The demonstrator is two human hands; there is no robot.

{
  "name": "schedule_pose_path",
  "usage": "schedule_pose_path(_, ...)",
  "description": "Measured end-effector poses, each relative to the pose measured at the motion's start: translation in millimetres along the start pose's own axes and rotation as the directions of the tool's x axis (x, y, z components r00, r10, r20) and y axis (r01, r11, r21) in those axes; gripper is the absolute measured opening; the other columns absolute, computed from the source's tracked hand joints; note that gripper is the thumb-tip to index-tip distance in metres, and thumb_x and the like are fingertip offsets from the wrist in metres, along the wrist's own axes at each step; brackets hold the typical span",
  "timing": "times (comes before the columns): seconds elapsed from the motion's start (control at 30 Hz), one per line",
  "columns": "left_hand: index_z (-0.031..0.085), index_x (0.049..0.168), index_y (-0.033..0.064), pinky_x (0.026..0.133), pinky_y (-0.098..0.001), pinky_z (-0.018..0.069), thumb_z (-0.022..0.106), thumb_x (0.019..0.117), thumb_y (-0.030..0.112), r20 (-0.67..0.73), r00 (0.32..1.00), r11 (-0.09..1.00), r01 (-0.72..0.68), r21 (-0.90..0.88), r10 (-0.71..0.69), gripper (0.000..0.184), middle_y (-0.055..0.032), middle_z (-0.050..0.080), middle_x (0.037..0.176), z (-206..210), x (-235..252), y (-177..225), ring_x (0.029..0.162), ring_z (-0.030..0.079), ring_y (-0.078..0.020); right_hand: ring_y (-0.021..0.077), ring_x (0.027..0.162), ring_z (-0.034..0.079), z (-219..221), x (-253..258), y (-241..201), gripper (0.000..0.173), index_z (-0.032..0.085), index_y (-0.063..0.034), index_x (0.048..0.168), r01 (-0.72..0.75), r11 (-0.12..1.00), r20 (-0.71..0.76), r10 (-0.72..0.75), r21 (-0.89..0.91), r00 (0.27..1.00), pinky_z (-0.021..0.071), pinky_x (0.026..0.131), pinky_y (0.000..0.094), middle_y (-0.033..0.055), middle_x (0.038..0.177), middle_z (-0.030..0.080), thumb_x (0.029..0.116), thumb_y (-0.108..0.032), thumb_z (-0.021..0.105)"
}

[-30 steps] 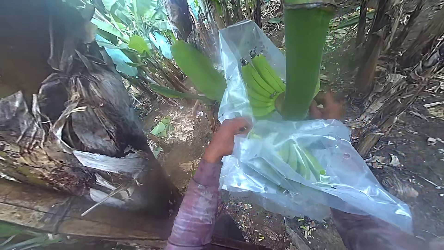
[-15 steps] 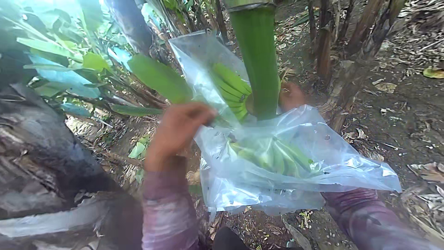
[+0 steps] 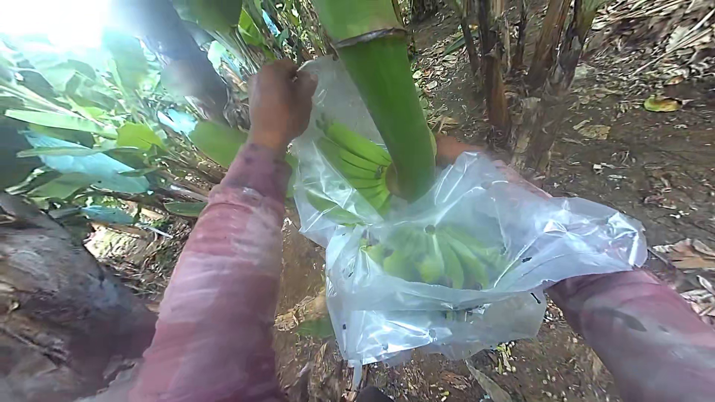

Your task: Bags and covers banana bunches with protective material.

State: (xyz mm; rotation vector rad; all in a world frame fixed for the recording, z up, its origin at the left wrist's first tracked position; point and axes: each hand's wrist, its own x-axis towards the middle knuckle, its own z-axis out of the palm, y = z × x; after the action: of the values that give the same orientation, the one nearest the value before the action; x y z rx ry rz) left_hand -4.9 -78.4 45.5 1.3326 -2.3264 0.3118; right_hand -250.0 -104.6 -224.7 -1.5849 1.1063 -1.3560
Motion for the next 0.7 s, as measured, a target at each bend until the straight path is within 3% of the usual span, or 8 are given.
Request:
schedule_pose_path(0.07, 0.07, 0.107, -0.0009, 0.092, -0.0653, 0.0463, 0.051, 0.1056, 0.037, 0.014, 1.0, 0.998, 0.011, 0.054, -0.012, 0.043, -0.0236, 0.069, 0.106, 2, 4, 13, 0.103, 0.066, -0.04, 0.0059, 0.1, 0.063, -1, -5, -36, 0.029, 0.064, -0.0007, 0.126, -0.116, 0.987, 0.015, 0.118, -0.11, 0.993, 0.0496, 0.097, 0.0261, 0.0079, 0.114, 0.068, 0.0969, -0.001, 0.063)
schedule_pose_path(0.13, 0.07, 0.11, 0.0004, 0.095, -0.0663, 0.0461, 0.05, 0.1063, 0.035, 0.045, 0.998, 0.997, 0.036, 0.067, -0.039, 0.04, -0.0238, 0.069, 0.111, 7, 7, 25, 0.109, 0.066, -0.0412, 0.0031, 0.098, 0.065, 3, 14, 4, 0.031, 0.062, -0.0011, 0.125, 0.072, 0.992, -0.096, -0.082, -0.101, 0.992, 0.0539, 0.09, 0.0227, 0.0062, 0.11, 0.069, 0.0944, -0.005, 0.064)
schedule_pose_path(0.17, 0.07, 0.112, 0.0015, 0.095, -0.0651, 0.0468, 0.049, 0.1059, 0.031, 0.047, 0.998, 0.997, 0.04, 0.062, -0.043, 0.037, -0.0229, 0.07, 0.112, 12, 8, 29, 0.11, 0.066, -0.04, 0.011, 0.105, 0.066, 2, 26, 25, 0.032, 0.063, 0.0014, 0.128, 0.107, 0.979, -0.104, -0.126, -0.173, 0.987, 0.0526, 0.096, 0.0296, 0.0127, 0.117, 0.069, 0.0968, -0.007, 0.063)
schedule_pose_path(0.27, 0.068, 0.117, 0.0021, 0.096, -0.0648, 0.0477, 0.047, 0.1069, 0.028, 0.043, 0.999, 0.997, 0.027, 0.07, -0.03, 0.036, -0.0237, 0.069, 0.116, 24, 14, 30, 0.114, 0.065, -0.0415, 0.0229, 0.12, 0.06, 3, 49, 78, 0.031, 0.061, 0.0032, 0.13, 0.031, 0.96, -0.066, -0.052, -0.277, 0.996, 0.0469, 0.105, 0.0377, 0.0195, 0.129, 0.063, 0.1055, -0.011, 0.05)
schedule_pose_path(0.3, 0.068, 0.12, 0.0029, 0.097, -0.0648, 0.0474, 0.046, 0.1075, 0.03, 0.03, 0.999, 0.997, 0.03, 0.076, -0.033, 0.037, -0.0234, 0.069, 0.118, 27, 16, 28, 0.115, 0.065, -0.0414, 0.0265, 0.119, 0.062, 6, 47, 86, 0.031, 0.063, 0.0054, 0.128, 0.043, 0.962, -0.083, -0.068, -0.27, 0.994, 0.0485, 0.104, 0.0406, 0.0223, 0.128, 0.064, 0.1057, -0.011, 0.049)
schedule_pose_path(0.43, 0.069, 0.123, 0.0056, 0.098, -0.0643, 0.0478, 0.048, 0.1065, 0.033, -0.057, 0.996, 0.997, 0.072, 0.039, -0.069, 0.038, -0.0212, 0.07, 0.118, 36, 21, 16, 0.115, 0.066, -0.04, 0.0065, 0.097, 0.062, 20, 13, 38, 0.021, 0.067, -0.0035, 0.116, 0.008, 0.998, -0.006, -0.008, 0.059, 1.0, 0.0527, 0.089, 0.028, 0.0047, 0.106, 0.067, 0.1031, -0.014, 0.055)
schedule_pose_path(0.53, 0.069, 0.117, 0.0032, 0.097, -0.065, 0.047, 0.049, 0.1052, 0.027, -0.069, 0.996, 0.998, 0.059, 0.022, -0.058, 0.033, -0.0231, 0.069, 0.116, 42, 15, 12, 0.115, 0.065, -0.0418, -0.0002, 0.087, 0.064, 38, 20, 52, 0.014, 0.068, -0.0062, 0.106, 0.195, 0.918, -0.076, -0.18, 0.345, 0.981, 0.0551, 0.082, 0.0226, -0.0032, 0.093, 0.07, 0.0978, -0.012, 0.058)
schedule_pose_path(0.7, 0.068, 0.123, 0.0034, 0.099, -0.0663, 0.0457, 0.046, 0.1083, 0.032, -0.023, 0.994, 0.994, 0.11, 0.015, -0.11, 0.039, -0.0241, 0.069, 0.117, 47, 4, -6, 0.115, 0.064, -0.042, 0.0217, 0.089, 0.065, 31, 37, 17, 0.03, 0.068, 0.0031, 0.108, -0.041, 0.983, -0.376, 0.108, 0.18, 0.92, 0.0545, 0.085, 0.0456, 0.0159, 0.099, 0.069, 0.1065, -0.023, 0.053)
